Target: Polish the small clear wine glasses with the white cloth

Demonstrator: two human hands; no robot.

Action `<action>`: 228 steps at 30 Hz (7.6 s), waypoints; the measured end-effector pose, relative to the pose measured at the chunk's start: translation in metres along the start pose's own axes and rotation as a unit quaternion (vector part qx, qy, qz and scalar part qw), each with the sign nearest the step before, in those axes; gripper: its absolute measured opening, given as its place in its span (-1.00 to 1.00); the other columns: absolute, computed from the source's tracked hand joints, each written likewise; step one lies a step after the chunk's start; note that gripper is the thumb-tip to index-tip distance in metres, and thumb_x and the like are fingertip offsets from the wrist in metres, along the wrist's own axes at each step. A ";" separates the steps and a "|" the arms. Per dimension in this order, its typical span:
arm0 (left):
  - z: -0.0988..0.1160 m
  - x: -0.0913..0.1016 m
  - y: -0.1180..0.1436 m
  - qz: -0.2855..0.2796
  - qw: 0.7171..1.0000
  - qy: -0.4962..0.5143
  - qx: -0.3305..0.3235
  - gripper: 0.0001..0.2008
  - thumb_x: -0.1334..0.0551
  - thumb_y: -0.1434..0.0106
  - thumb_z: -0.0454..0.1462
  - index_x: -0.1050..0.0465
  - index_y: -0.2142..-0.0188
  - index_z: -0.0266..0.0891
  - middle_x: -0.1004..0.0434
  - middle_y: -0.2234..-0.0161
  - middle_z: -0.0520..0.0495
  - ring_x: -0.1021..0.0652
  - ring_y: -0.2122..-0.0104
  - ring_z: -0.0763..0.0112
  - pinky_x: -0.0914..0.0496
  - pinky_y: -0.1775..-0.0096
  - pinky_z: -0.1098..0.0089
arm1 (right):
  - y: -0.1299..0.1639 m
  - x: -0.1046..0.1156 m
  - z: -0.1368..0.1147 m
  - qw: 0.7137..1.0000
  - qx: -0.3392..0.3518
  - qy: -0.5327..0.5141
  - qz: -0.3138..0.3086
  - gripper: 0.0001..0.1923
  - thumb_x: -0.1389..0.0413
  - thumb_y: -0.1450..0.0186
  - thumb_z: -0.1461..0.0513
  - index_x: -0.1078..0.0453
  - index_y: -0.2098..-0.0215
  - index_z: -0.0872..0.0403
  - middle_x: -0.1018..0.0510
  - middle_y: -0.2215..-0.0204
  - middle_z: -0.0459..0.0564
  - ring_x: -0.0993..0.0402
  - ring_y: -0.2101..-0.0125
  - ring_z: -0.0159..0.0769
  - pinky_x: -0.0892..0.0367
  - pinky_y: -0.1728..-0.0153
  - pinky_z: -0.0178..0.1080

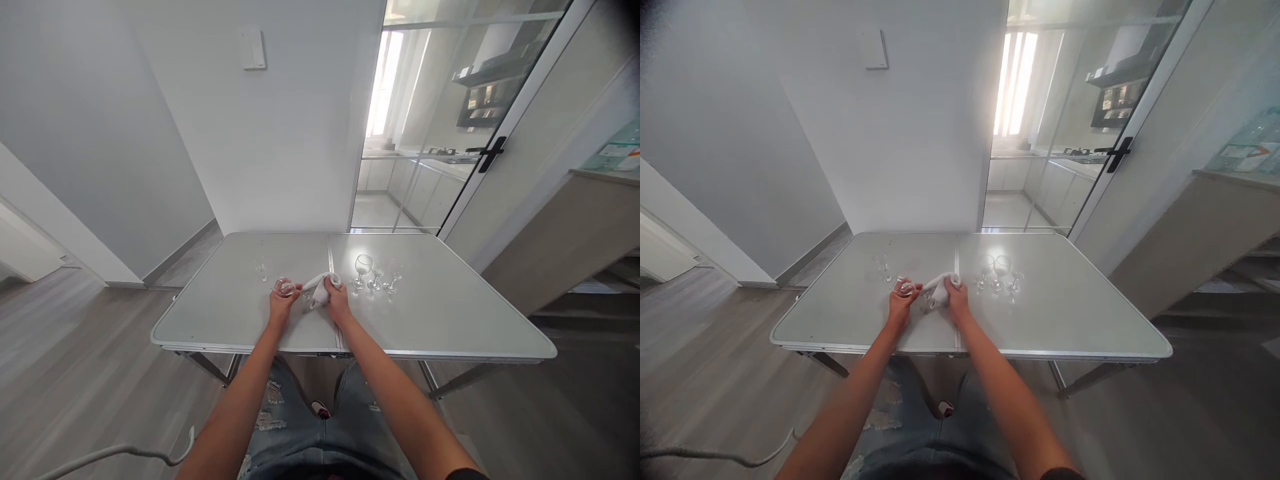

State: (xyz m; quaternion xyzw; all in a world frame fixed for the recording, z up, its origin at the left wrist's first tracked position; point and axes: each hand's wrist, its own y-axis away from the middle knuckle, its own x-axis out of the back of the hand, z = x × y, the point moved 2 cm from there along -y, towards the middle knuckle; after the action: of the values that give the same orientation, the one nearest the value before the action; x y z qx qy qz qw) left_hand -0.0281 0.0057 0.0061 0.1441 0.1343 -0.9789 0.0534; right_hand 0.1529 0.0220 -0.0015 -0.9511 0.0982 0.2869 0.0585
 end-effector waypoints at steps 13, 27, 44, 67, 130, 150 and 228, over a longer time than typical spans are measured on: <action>0.001 -0.002 0.000 0.033 0.999 0.026 -0.025 -0.49 -0.50 0.00 -0.21 -0.29 0.14 -0.14 -0.66 0.22 -0.08 -0.65 0.19 0.30 -0.45 0.04 0.25 | 0.010 -0.012 0.022 0.974 -0.106 0.029 -0.198 -0.58 -0.40 -0.06 0.10 -0.51 0.15 0.09 -0.63 0.22 -0.01 -0.52 0.23 -0.24 -0.41 0.16 -0.21; 0.004 -0.010 0.007 -0.028 0.983 -0.168 -0.069 -0.76 -0.42 -0.10 -0.11 -0.64 0.29 -0.19 -0.67 0.27 -0.11 -0.61 0.24 0.25 -0.47 0.12 0.28 | 0.001 -0.005 0.024 0.962 -0.034 0.187 -0.195 -0.58 -0.37 -0.05 0.04 -0.55 0.21 0.13 -0.62 0.34 -0.02 -0.48 0.34 -0.28 -0.37 0.22 -0.21; 0.007 -0.007 0.006 -0.002 0.993 -0.108 -0.051 -0.76 -0.42 -0.10 -0.12 -0.63 0.29 -0.21 -0.66 0.26 -0.16 -0.62 0.23 0.24 -0.47 0.07 0.23 | 0.018 -0.007 0.023 0.951 -0.149 0.107 -0.248 -0.57 -0.35 0.09 0.19 -0.49 0.22 0.07 -0.57 0.39 -0.11 -0.41 0.38 -0.30 -0.31 0.29 -0.24; 0.005 -0.004 0.003 0.026 0.994 -0.092 -0.043 -0.73 -0.43 -0.08 -0.10 -0.62 0.32 -0.25 -0.66 0.31 -0.14 -0.62 0.29 0.27 -0.48 0.15 0.27 | 0.023 -0.002 0.021 0.931 -0.204 0.102 -0.285 -0.52 -0.39 0.15 0.21 -0.49 0.24 0.07 -0.61 0.38 -0.06 -0.45 0.39 -0.26 -0.36 0.33 -0.23; 0.008 -0.011 0.009 -0.045 0.990 -0.125 -0.038 -0.76 -0.43 -0.08 -0.12 -0.63 0.37 -0.26 -0.64 0.34 -0.11 -0.57 0.31 0.32 -0.45 0.17 0.34 | 0.023 -0.018 -0.004 0.911 0.115 0.253 -0.305 -0.65 -0.16 -0.30 0.00 -0.42 0.08 0.05 -0.52 0.26 -0.01 -0.38 0.25 -0.25 -0.34 0.10 -0.20; -0.001 -0.007 0.006 -0.051 0.988 -0.131 -0.062 -0.74 -0.42 -0.13 -0.10 -0.64 0.31 -0.24 -0.67 0.26 -0.17 -0.62 0.23 0.22 -0.49 0.08 0.22 | 0.018 -0.016 0.008 0.911 0.044 0.307 -0.273 -0.57 -0.17 -0.23 -0.10 -0.52 0.31 0.10 -0.53 0.48 -0.08 -0.39 0.43 -0.31 -0.32 0.38 -0.29; -0.005 -0.014 -0.002 -0.111 0.981 -0.146 -0.064 -0.54 -0.22 -0.32 -0.01 -0.35 -0.15 -0.05 -0.31 0.14 -0.09 -0.39 0.22 0.39 -0.35 0.24 0.45 | 0.007 0.128 -0.104 0.734 0.116 0.662 0.094 -0.66 -0.09 -0.24 0.07 -0.59 0.48 0.09 -0.62 0.53 0.09 -0.43 0.52 -0.27 -0.22 0.42 -0.30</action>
State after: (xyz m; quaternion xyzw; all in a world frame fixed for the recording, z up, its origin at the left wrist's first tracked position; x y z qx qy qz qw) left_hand -0.0132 0.0097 0.0060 -0.0197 0.2025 -0.9787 -0.0276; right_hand 0.3113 -0.0219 0.0128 -0.8722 0.2339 -0.4252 0.0616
